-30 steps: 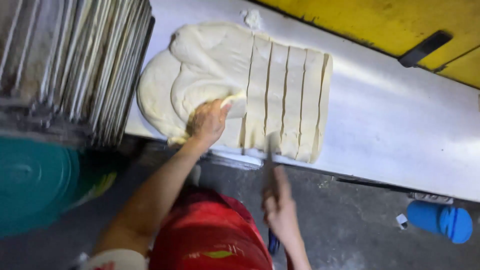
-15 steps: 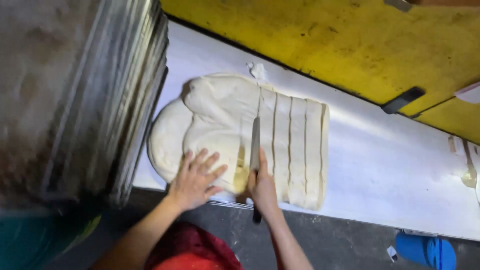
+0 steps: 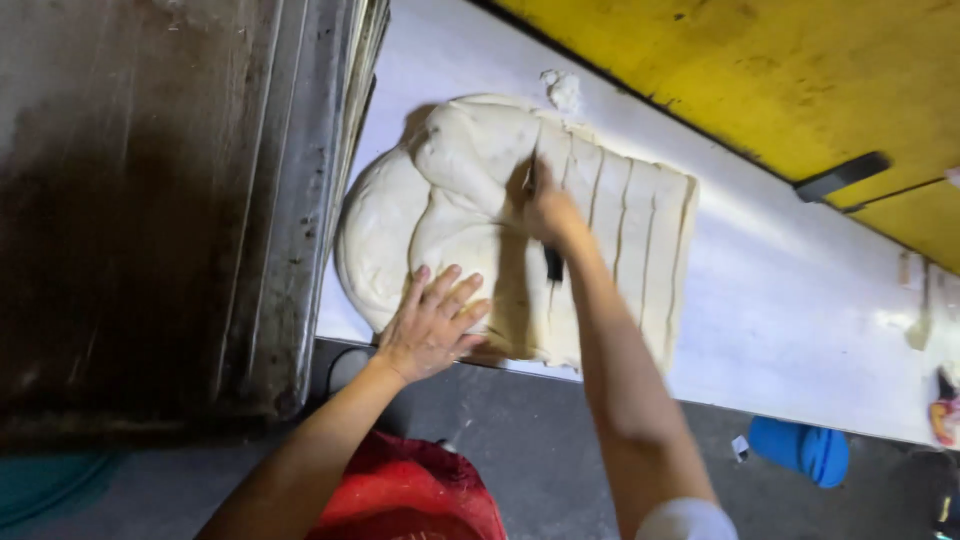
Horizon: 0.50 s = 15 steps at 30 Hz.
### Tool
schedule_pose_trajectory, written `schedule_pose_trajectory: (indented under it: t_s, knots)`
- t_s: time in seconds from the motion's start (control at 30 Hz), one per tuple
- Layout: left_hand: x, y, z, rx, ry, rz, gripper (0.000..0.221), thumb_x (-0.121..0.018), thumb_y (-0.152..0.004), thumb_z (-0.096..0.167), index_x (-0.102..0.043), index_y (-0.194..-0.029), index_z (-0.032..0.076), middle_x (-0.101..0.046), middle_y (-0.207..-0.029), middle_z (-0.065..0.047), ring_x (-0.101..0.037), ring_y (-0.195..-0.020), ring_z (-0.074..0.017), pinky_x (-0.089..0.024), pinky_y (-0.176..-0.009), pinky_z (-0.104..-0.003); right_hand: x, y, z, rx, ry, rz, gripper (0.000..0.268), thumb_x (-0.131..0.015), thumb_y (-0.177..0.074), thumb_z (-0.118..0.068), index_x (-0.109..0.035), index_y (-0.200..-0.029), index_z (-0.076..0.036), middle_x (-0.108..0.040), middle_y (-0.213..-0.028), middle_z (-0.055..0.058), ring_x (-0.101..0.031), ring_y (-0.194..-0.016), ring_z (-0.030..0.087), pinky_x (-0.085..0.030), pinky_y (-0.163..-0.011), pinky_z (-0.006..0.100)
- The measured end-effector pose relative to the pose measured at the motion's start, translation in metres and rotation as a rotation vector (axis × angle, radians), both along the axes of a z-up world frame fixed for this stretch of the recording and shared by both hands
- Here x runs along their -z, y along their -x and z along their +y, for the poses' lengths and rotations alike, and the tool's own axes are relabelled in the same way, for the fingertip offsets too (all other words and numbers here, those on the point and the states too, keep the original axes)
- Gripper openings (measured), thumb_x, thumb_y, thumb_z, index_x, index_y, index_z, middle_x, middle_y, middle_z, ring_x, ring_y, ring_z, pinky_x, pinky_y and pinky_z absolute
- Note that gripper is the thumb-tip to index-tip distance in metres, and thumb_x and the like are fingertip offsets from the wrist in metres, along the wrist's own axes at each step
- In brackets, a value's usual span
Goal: The person uses a knife to cut a large sheet of dough into long strips, then uses their hands to quickly pinch off small, uniform pieces of dough to create dough balls for baking.
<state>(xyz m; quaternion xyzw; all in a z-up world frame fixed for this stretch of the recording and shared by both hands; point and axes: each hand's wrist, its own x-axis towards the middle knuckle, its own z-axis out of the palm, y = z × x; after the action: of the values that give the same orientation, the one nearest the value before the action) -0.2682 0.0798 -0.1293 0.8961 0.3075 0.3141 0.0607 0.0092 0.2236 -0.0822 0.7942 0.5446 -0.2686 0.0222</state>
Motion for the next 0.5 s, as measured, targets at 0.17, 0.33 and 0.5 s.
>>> schedule_pose_trajectory:
  t_s: [0.17, 0.33, 0.5]
  knots:
    - [-0.003, 0.000, 0.002, 0.000, -0.028, -0.018, 0.041, -0.054, -0.098, 0.053, -0.062, -0.128, 0.026, -0.055, -0.145, -0.007, -0.045, -0.138, -0.0372, -0.032, -0.112, -0.067, -0.073, 0.091, -0.194, 0.228, 0.170, 0.237, 0.069, -0.037, -0.098, -0.034, -0.015, -0.163, -0.028, -0.066, -0.118, 0.035, -0.066, -0.112, 0.051, -0.050, -0.098, 0.060]
    - [0.016, -0.041, 0.030, -0.174, 0.024, -0.043, 0.021, -0.064, -0.095, 0.047, -0.070, -0.104, 0.028, -0.069, -0.096, 0.004, -0.064, -0.098, -0.0220, -0.043, -0.093, -0.051, -0.127, 0.146, -0.352, 0.222, 0.133, 0.395, 0.081, -0.046, -0.092, -0.006, -0.015, -0.165, -0.024, -0.075, -0.089, 0.028, -0.074, -0.085, 0.049, -0.054, -0.072, 0.056]
    - [-0.065, -0.019, -0.003, -0.179, 0.294, -0.096, 0.020, -0.061, -0.105, 0.018, -0.069, -0.119, 0.007, -0.072, -0.092, -0.010, -0.069, -0.087, -0.0295, -0.051, -0.093, -0.047, -0.156, 0.120, -0.375, 0.666, -0.364, 0.400, 0.083, -0.051, -0.093, -0.006, -0.020, -0.162, -0.038, -0.068, -0.071, 0.012, -0.059, -0.047, 0.021, -0.052, -0.045, 0.035]
